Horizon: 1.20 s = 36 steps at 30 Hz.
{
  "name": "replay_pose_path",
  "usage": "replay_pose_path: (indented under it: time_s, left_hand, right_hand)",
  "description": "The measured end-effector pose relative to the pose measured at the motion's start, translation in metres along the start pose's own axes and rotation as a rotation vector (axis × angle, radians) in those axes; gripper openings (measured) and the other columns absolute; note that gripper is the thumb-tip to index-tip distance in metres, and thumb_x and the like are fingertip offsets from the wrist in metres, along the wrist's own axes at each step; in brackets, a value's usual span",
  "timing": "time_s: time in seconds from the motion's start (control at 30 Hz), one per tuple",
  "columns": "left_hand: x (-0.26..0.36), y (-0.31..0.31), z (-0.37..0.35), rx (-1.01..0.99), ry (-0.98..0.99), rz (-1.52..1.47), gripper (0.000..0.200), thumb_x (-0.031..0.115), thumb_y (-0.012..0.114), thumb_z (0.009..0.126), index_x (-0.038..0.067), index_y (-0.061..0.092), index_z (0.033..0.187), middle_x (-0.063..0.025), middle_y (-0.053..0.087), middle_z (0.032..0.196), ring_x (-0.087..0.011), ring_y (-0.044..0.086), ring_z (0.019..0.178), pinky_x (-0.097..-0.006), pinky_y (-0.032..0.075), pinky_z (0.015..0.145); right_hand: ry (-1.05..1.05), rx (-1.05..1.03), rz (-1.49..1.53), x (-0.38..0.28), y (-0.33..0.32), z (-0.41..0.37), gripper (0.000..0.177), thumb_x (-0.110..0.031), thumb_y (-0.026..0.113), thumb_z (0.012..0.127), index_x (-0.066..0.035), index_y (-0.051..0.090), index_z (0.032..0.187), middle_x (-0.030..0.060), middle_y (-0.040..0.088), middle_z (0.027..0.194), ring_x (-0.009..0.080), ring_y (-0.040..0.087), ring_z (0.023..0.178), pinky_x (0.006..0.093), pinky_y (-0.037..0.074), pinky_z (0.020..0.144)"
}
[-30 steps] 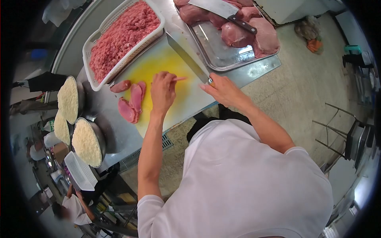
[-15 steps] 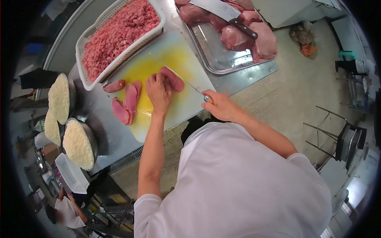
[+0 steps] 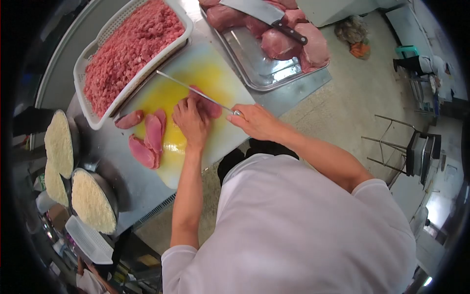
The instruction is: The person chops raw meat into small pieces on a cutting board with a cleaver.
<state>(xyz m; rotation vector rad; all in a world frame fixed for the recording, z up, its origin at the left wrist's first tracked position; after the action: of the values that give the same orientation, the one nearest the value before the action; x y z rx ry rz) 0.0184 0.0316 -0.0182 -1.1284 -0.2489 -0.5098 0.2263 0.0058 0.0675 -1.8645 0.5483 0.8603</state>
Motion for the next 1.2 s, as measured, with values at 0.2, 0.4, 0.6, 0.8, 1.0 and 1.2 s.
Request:
replay_pose_path:
  time_s: [0.2, 0.4, 0.6, 0.8, 1.0, 1.2]
  left_hand:
    - [0.001, -0.007, 0.001, -0.063, -0.037, -0.017, 0.033, 0.007, 0.064, 0.082, 0.006, 0.063, 0.115, -0.0163, 0.061, 0.107, -0.039, 0.054, 0.103, -0.0493, 0.041, 0.087]
    - [0.003, -0.012, -0.003, -0.068, 0.008, -0.091, 0.032, 0.007, 0.064, 0.08, 0.005, 0.063, 0.112, -0.017, 0.061, 0.111, -0.0392, 0.053, 0.105, -0.0496, 0.04, 0.092]
    - [-0.004, -0.01, -0.007, -0.048, -0.013, -0.097, 0.029, 0.005, 0.063, 0.081, 0.004, 0.063, 0.109, -0.0172, 0.062, 0.113, -0.0395, 0.053, 0.106, -0.0491, 0.039, 0.091]
    - [-0.005, -0.013, -0.009, -0.05, 0.003, -0.121, 0.03, 0.001, 0.062, 0.079, 0.004, 0.062, 0.109, -0.0162, 0.062, 0.112, -0.039, 0.052, 0.106, -0.0483, 0.039, 0.091]
    - [-0.003, -0.017, -0.011, -0.042, -0.033, -0.126, 0.035, 0.002, 0.065, 0.078, 0.005, 0.063, 0.112, -0.0154, 0.062, 0.115, -0.0387, 0.052, 0.109, -0.0491, 0.039, 0.092]
    - [-0.006, -0.016, -0.009, 0.003, 0.039, -0.127, 0.025, 0.0, 0.065, 0.079, 0.007, 0.064, 0.103, -0.0117, 0.061, 0.105, -0.035, 0.052, 0.103, -0.0481, 0.037, 0.087]
  right_hand:
    - [0.19, -0.187, 0.077, -0.012, -0.01, -0.033, 0.043, -0.037, 0.059, 0.101, 0.005, 0.067, 0.102, 0.0276, 0.07, 0.087, 0.0485, 0.067, 0.086, 0.0536, 0.052, 0.076]
    - [0.009, 0.001, 0.034, -0.006, 0.016, 0.017, 0.043, -0.037, 0.058, 0.101, 0.005, 0.067, 0.102, 0.0289, 0.07, 0.089, 0.0511, 0.066, 0.088, 0.0548, 0.052, 0.078]
    - [0.16, -0.188, 0.017, -0.022, -0.001, -0.026, 0.048, -0.039, 0.056, 0.102, 0.006, 0.066, 0.118, 0.0269, 0.07, 0.086, 0.0461, 0.068, 0.086, 0.0502, 0.052, 0.078]
    - [0.016, -0.055, 0.011, -0.011, 0.03, 0.015, 0.047, -0.039, 0.055, 0.103, 0.005, 0.065, 0.114, 0.0285, 0.069, 0.09, 0.0459, 0.067, 0.087, 0.0491, 0.051, 0.079]
    - [0.179, -0.169, 0.004, -0.038, 0.001, -0.028, 0.042, -0.038, 0.056, 0.102, 0.002, 0.068, 0.107, 0.0287, 0.07, 0.091, 0.05, 0.067, 0.088, 0.0542, 0.052, 0.079]
    - [-0.111, 0.033, 0.038, -0.016, 0.039, 0.03, 0.043, -0.038, 0.056, 0.103, 0.004, 0.066, 0.104, 0.0257, 0.067, 0.082, 0.0447, 0.066, 0.079, 0.0504, 0.049, 0.071]
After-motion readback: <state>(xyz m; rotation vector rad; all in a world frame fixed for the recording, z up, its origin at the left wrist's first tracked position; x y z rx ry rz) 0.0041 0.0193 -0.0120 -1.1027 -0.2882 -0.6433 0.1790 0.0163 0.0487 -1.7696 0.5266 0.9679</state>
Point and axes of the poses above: each hand's wrist, its own z-axis towards the middle knuckle, its own y-axis out of the palm, x = y × z, the point moved 1 cm from there along z, towards the middle knuckle
